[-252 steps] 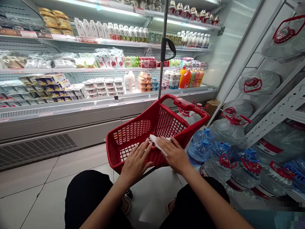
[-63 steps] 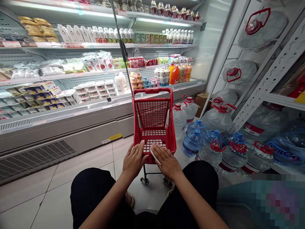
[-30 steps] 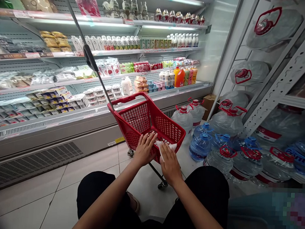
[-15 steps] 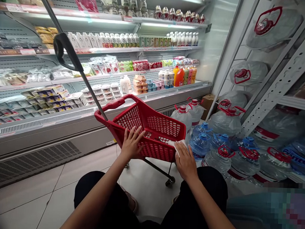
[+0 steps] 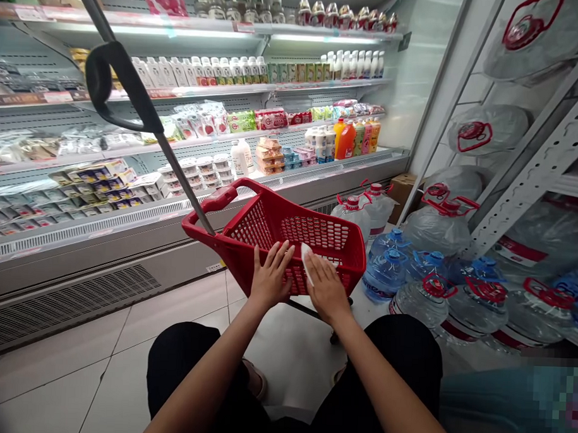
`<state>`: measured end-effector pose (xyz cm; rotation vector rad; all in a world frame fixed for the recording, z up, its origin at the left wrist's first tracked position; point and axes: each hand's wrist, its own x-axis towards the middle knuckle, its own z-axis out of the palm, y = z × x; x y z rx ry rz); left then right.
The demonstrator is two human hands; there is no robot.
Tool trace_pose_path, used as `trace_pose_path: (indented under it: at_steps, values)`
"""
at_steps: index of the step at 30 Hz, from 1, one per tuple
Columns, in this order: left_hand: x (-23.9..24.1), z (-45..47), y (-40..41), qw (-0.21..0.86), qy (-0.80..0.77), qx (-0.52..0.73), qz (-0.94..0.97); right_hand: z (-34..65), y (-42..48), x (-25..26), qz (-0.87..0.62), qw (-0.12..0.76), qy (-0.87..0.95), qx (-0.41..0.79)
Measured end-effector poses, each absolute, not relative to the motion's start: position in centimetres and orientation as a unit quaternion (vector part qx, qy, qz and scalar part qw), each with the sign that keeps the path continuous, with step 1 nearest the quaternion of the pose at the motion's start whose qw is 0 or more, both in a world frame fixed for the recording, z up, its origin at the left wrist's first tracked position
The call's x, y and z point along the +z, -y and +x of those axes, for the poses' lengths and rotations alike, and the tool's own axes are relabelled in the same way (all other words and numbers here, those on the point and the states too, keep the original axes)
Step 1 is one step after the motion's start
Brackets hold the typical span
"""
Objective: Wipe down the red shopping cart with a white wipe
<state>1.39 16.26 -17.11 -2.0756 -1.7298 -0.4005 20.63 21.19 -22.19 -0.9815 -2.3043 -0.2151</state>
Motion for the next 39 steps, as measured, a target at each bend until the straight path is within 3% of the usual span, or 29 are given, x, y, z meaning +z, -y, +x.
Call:
trace_pose_path:
  at_steps: [7, 18, 30, 34, 39]
  values:
    - [-16.8, 2.6, -16.1, 0.200, 0.636, -0.142, -0.732, 30.1, -22.9, -25.2, -0.480, 0.333, 0.809, -0.058]
    - [-17.3, 3.5, -16.5, 0.230, 0.618, -0.132, -0.740, 17.9, -21.9, -21.6, -0.349, 0.337, 0.873, -0.046]
    - [-12.6, -4.1, -15.0, 0.249, 0.660, -0.186, -0.683, 28.9, -25.9, -24.7, -0.476, 0.373, 0.795, -0.039]
    - [-13.1, -2.5, -15.3, 0.245, 0.669, -0.189, -0.676, 25.7, -26.0, -23.4, -0.458, 0.411, 0.788, -0.026]
    - [-13.5, -1.8, -15.0, 0.243, 0.665, -0.179, -0.683, 16.6, -23.7, -21.3, -0.369, 0.395, 0.841, -0.026]
